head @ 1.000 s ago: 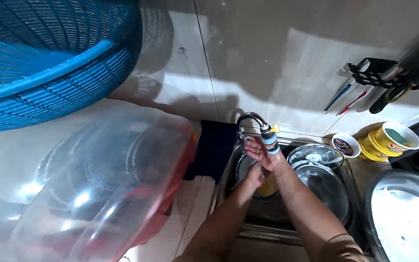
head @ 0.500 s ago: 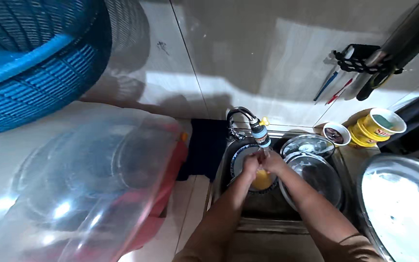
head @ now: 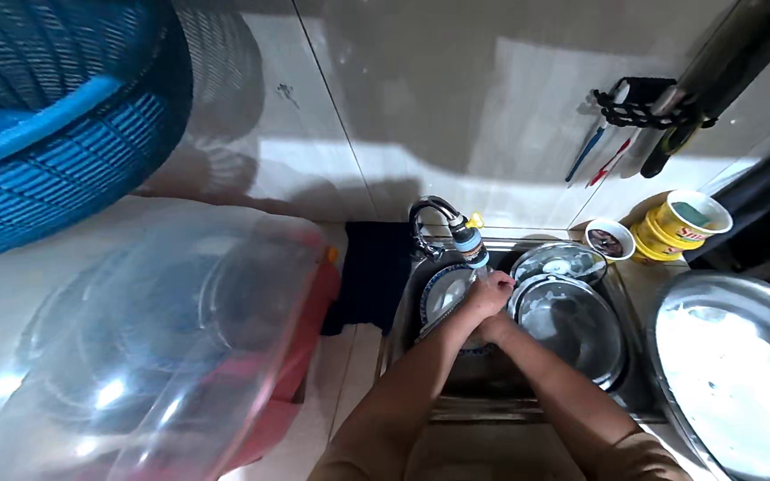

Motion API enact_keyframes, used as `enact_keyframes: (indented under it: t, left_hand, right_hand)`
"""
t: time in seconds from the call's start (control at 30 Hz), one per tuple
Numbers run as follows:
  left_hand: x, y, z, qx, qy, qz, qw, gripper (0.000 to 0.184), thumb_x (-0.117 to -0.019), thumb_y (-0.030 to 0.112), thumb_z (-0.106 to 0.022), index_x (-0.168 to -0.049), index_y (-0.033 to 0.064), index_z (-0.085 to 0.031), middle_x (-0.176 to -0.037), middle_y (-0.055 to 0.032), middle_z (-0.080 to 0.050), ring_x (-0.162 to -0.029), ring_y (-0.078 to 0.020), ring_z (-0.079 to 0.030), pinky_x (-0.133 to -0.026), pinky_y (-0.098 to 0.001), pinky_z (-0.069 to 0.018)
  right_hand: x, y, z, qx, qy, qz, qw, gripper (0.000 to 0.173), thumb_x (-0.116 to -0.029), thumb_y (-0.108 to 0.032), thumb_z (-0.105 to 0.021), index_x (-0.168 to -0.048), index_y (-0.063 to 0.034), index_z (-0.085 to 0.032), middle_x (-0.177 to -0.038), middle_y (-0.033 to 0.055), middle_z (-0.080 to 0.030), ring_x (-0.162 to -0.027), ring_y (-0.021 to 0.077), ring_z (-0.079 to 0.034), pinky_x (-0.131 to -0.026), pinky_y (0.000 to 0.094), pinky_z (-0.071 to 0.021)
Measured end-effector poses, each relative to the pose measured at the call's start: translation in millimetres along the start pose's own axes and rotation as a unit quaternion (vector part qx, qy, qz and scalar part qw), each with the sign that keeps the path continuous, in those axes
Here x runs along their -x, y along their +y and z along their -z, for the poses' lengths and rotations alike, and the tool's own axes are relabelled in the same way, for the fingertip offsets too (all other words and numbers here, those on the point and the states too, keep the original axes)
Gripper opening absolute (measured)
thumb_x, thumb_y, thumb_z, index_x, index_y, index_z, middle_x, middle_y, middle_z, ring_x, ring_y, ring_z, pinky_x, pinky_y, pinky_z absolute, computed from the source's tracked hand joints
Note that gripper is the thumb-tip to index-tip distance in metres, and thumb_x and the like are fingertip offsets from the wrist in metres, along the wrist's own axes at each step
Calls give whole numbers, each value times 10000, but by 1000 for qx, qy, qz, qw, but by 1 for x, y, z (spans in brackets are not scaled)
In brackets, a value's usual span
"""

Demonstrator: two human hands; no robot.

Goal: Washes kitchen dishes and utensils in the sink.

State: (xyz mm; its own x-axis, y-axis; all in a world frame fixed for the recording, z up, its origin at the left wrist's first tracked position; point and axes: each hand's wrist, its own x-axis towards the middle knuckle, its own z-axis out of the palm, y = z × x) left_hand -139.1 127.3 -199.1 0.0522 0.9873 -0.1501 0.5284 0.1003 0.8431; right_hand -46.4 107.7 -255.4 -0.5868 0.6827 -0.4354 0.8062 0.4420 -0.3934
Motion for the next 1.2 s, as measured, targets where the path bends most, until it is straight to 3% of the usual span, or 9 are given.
enact_keyframes:
  t: [0.23,0.33,0.47,0.57,0.73,0.87,1.03,1.13,1.2]
  left_hand:
    - [17,14,43,-21,77,-22,997,318,-1045,398,-528,-1203,204,-726,-1141,29,-736,-1072,-75,-682,-1003,-357,-548]
    - [38,23,63,-77,126,12,989,316,-1021,352,-549,-1214,163,-713,-1152,-37,-720,-1083,-149,-677,-1001,-410,-546]
    - [62,41,101,-220,126,181,950,479,-1053,377,-470,-1451,117,-530,-1225,-198,-682,-1154,-361,-662,-989,-566,-523]
    - [57,34,120,-256,100,241,931,545,-1080,478,-395,-1578,257,-382,-1246,-219,-677,-1167,-418,-649,-955,-624,-511]
    - [34,16,131,-201,100,230,947,498,-1099,474,-328,-1449,202,-555,-1274,-226,-664,-1207,-436,-621,-980,-663,-475]
    - [29,-13,132,-97,121,189,970,505,-1117,455,-262,-1486,226,-520,-1318,-219,-644,-1231,-419,-608,-1025,-656,-449]
    - [17,-60,104,56,209,112,970,462,-1115,428,-314,-1501,240,-483,-1127,-173,-685,-928,-300,-685,-853,-522,-562]
    - [21,-60,62,149,230,75,959,560,-1107,418,-347,-1621,213,-259,-1436,-149,-572,-1237,-243,-621,-1044,-460,-526]
    - [31,-60,29,225,194,27,954,616,-1106,501,-225,-1604,151,-317,-1544,-115,-488,-1377,-203,-516,-1140,-436,-450]
  right_hand:
    - [6,13,73,-311,126,-100,937,515,-807,-354,-818,-1246,-128,-671,-1152,90,-726,-1054,240,-703,-923,525,-584]
    - [0,15,69,-500,107,-139,848,603,-759,-191,-837,-1311,-86,-618,-1146,136,-719,-1026,276,-711,-862,529,-608]
    - [-2,12,64,-665,-6,-126,736,523,-879,-315,-720,-1347,-137,-569,-1111,172,-709,-941,349,-713,-725,577,-603]
    - [-3,1,67,-682,-25,-133,719,417,-995,-215,-529,-1399,-121,-494,-1179,197,-664,-972,382,-697,-737,613,-600]
    - [1,-11,73,-727,-41,-100,678,546,-955,-62,-454,-1481,-200,-408,-1281,207,-624,-1050,410,-680,-771,643,-594]
    - [-10,-7,69,-735,-78,-71,669,415,-1025,-282,-492,-1429,-191,-516,-1256,187,-653,-1056,380,-687,-831,609,-591]
    - [3,-20,78,-727,-52,-46,683,445,-1013,-343,-597,-1400,-140,-510,-1164,164,-678,-973,322,-704,-780,522,-615]
    - [10,-28,80,-729,-30,-35,683,442,-1004,-298,-605,-1417,-170,-510,-1175,148,-687,-999,305,-703,-793,521,-613]
    - [11,-29,76,-709,-30,-40,703,485,-1006,-427,-577,-1426,-193,-507,-1175,141,-684,-997,306,-699,-789,541,-604]
